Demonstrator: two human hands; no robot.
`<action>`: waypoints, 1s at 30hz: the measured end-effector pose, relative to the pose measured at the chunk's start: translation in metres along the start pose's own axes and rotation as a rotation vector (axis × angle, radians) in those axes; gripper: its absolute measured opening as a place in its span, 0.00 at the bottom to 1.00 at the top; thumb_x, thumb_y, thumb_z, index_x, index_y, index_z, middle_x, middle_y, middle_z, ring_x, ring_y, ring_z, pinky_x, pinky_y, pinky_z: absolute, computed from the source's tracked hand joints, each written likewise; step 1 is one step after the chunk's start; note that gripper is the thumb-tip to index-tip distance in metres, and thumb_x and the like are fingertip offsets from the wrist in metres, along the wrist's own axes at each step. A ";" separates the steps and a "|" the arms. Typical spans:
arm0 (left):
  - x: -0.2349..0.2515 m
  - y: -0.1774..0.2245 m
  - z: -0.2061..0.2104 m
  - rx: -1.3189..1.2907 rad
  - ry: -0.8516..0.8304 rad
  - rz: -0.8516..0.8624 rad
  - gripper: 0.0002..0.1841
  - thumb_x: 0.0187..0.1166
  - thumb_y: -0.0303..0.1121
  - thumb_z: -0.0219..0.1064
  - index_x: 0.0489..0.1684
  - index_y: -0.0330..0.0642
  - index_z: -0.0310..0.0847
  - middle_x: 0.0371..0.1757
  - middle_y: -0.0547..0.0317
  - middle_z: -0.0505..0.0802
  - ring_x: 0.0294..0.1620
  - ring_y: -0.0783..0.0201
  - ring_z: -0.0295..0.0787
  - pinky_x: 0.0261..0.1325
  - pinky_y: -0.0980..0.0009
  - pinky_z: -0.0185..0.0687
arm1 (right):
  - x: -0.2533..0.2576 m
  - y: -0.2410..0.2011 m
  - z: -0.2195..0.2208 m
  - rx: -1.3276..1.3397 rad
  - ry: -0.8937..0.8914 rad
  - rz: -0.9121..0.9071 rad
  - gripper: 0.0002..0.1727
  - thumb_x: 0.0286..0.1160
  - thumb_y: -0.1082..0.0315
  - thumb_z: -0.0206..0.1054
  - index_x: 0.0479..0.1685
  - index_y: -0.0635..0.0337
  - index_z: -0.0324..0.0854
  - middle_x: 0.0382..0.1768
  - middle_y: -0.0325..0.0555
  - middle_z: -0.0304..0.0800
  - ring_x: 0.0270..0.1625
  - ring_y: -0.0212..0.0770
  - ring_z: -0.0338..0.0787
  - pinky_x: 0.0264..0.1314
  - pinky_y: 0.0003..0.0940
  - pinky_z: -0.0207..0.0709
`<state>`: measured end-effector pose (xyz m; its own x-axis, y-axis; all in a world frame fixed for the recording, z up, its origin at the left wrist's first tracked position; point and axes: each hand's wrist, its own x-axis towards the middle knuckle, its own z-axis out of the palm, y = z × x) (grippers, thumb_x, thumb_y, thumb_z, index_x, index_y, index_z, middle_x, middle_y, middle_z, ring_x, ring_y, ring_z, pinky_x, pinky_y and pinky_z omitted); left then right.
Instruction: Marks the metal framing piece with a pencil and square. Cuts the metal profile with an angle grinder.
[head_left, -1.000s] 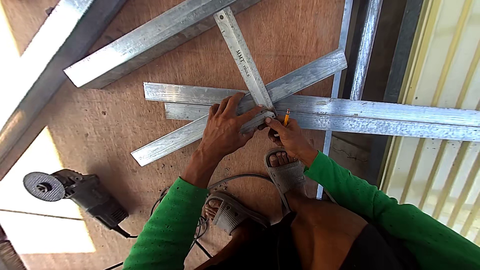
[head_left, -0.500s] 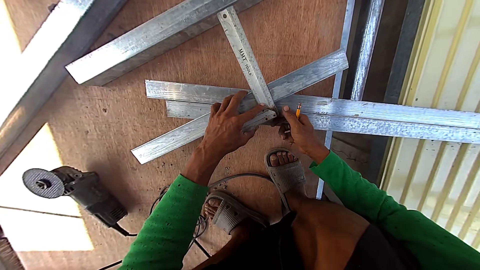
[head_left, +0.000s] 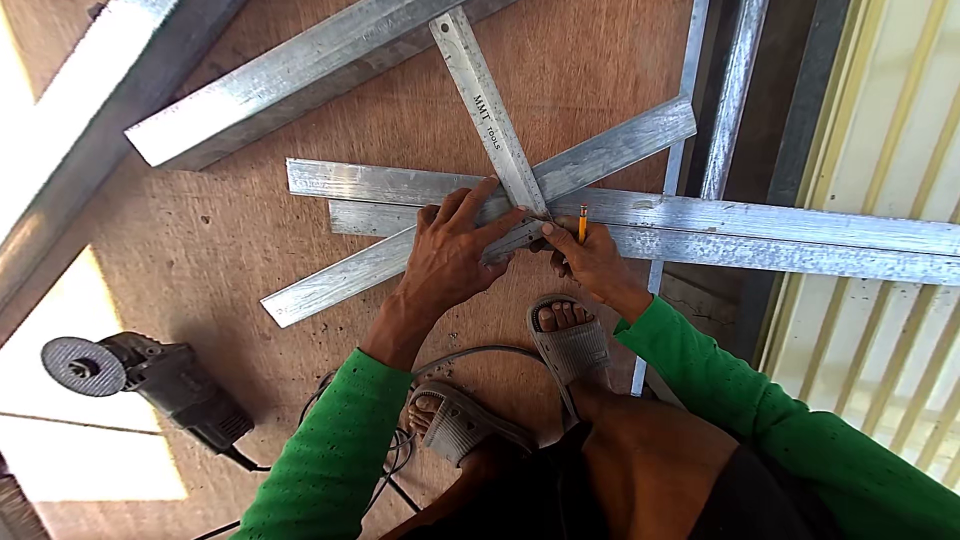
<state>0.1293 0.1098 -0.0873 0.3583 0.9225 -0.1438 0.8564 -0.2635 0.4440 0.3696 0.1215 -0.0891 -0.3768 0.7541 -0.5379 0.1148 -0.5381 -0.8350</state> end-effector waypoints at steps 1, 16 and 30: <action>0.000 0.001 0.000 0.000 -0.003 -0.003 0.30 0.71 0.52 0.72 0.79 0.74 0.78 0.88 0.49 0.71 0.83 0.41 0.70 0.69 0.38 0.69 | -0.001 0.000 -0.001 -0.002 -0.007 0.001 0.18 0.91 0.52 0.58 0.49 0.56 0.85 0.36 0.45 0.96 0.15 0.33 0.78 0.14 0.22 0.67; 0.003 0.011 -0.008 0.042 -0.022 -0.037 0.31 0.67 0.49 0.75 0.76 0.68 0.82 0.87 0.46 0.73 0.80 0.39 0.74 0.64 0.37 0.73 | -0.013 -0.016 -0.016 -0.248 0.129 -0.003 0.33 0.90 0.35 0.43 0.52 0.51 0.86 0.27 0.44 0.88 0.14 0.39 0.80 0.10 0.29 0.72; -0.001 0.012 0.003 -0.014 0.031 -0.068 0.28 0.72 0.47 0.72 0.76 0.76 0.81 0.89 0.51 0.71 0.86 0.42 0.67 0.75 0.34 0.64 | 0.051 -0.047 -0.023 -0.363 0.174 -0.538 0.10 0.81 0.71 0.67 0.52 0.69 0.86 0.40 0.44 0.94 0.35 0.31 0.93 0.36 0.26 0.90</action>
<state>0.1398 0.1051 -0.0842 0.2880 0.9463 -0.1467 0.8729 -0.1964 0.4466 0.3667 0.1936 -0.0798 -0.3174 0.9481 -0.0209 0.2654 0.0677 -0.9617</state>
